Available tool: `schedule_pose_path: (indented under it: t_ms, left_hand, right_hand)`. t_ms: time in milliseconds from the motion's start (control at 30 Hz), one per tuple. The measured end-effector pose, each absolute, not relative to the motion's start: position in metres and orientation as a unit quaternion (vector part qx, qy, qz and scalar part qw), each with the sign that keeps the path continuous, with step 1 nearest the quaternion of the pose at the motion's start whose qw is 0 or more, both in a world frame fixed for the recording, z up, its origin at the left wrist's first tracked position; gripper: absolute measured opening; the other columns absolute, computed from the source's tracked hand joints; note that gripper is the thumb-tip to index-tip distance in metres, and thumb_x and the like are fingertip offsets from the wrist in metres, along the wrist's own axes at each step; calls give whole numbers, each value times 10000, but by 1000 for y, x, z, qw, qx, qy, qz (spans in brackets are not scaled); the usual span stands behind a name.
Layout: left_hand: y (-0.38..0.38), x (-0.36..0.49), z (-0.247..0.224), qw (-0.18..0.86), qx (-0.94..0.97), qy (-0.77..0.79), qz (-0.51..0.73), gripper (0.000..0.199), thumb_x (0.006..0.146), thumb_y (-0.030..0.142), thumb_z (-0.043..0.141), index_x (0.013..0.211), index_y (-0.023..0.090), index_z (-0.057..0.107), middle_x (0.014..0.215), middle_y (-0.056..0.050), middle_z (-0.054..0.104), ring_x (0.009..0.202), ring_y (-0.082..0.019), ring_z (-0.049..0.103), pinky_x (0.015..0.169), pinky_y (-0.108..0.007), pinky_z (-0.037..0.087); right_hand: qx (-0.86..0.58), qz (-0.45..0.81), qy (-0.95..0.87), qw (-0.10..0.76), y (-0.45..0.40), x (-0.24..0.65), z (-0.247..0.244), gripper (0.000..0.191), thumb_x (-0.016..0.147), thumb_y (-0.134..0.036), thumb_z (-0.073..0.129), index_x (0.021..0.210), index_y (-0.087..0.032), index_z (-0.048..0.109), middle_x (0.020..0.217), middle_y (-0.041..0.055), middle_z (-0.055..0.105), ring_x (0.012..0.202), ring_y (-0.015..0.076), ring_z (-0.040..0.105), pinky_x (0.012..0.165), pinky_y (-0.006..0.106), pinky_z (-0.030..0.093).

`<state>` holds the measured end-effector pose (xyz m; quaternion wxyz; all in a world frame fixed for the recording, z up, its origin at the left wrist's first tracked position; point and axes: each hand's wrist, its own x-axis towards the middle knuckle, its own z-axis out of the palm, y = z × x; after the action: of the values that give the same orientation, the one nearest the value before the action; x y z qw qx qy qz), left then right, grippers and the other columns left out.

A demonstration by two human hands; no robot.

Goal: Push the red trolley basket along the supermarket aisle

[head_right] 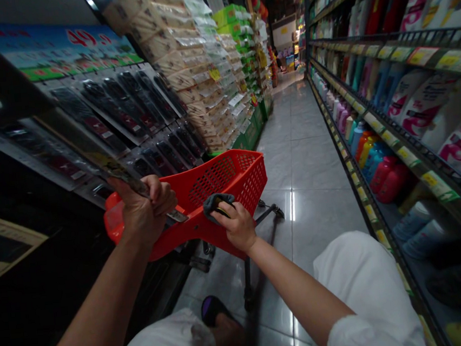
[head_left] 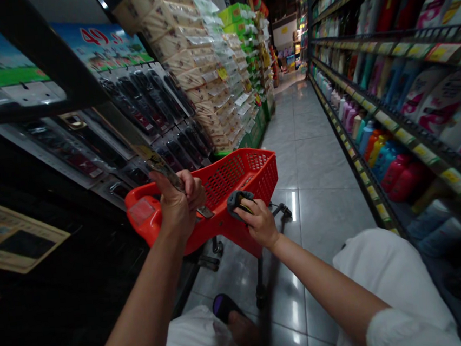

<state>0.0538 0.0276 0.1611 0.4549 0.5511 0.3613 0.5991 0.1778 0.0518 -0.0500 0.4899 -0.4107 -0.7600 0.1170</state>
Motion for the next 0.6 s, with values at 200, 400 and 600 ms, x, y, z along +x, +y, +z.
schedule_pose_path:
  t_ms: [200, 400, 600]
  left_hand:
    - [27, 53, 161, 456, 563, 351, 593, 713, 769, 842, 429, 476, 195, 362, 402, 66, 226, 331, -47, 150, 340, -209, 111]
    - [31, 53, 159, 455, 574, 339, 590, 725, 721, 868, 459, 479, 191, 371, 399, 70, 243, 328, -44, 160, 334, -198, 121]
    - [37, 57, 158, 464, 536, 354, 610, 731, 753, 869, 379, 475, 192, 353, 395, 66, 233, 326, -50, 169, 334, -198, 123]
  right_hand:
    - [-472, 126, -733, 474, 79, 198, -53, 672, 785, 27, 441, 1322, -322, 644, 1419, 7, 561, 1119, 255, 485, 1032, 430, 451]
    - [-521, 177, -654, 520, 110, 204, -60, 701, 671, 55, 426, 1241, -245, 703, 1360, 42, 609, 1161, 237, 530, 1061, 414, 443]
    - [-400, 260, -638, 604, 99, 200, -53, 616, 671, -2, 434, 1131, -261, 750, 1232, 31, 683, 1165, 205, 607, 1063, 378, 448]
